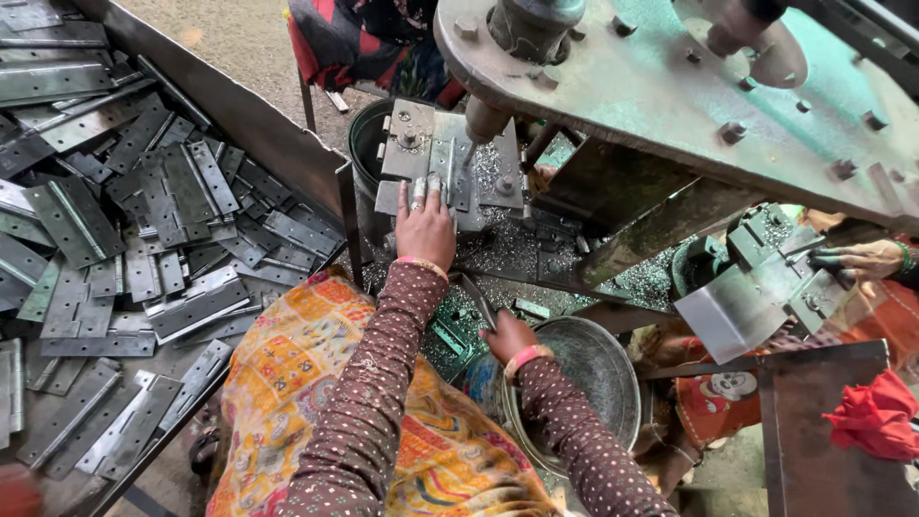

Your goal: The person operates a drill press to process metal pieces. They pick up a metal piece from a pile, place it under the drill, and activate the machine to drill holes. After drilling, they remove the piece and place it into a metal bowl.

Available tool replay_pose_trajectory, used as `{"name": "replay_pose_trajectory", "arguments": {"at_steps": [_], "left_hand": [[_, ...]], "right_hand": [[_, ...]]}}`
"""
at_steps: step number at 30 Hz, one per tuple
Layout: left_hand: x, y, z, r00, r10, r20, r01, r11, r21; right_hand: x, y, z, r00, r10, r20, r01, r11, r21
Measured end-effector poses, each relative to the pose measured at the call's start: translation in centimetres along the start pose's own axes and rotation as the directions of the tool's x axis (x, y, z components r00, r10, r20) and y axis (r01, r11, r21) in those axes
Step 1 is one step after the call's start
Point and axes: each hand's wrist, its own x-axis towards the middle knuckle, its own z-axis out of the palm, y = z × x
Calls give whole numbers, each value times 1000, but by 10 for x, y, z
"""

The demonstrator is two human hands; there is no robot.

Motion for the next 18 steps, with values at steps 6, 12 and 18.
{"name": "replay_pose_trajectory", "arguments": {"at_steps": [6,12,18], "left_hand": [[47,2,14,963,23,268,-25,1000,4],[41,5,18,985,28,169,-23,999,-27],[24,7,6,989,34,147,-29,999,-31]], "right_hand": [[17,-20,-53,993,40,109,-30,996,-86],[-5,13,33,983,-54,-174,67,995,68],[-1,5,7,999,-38,-39,37,999,-10]]}}
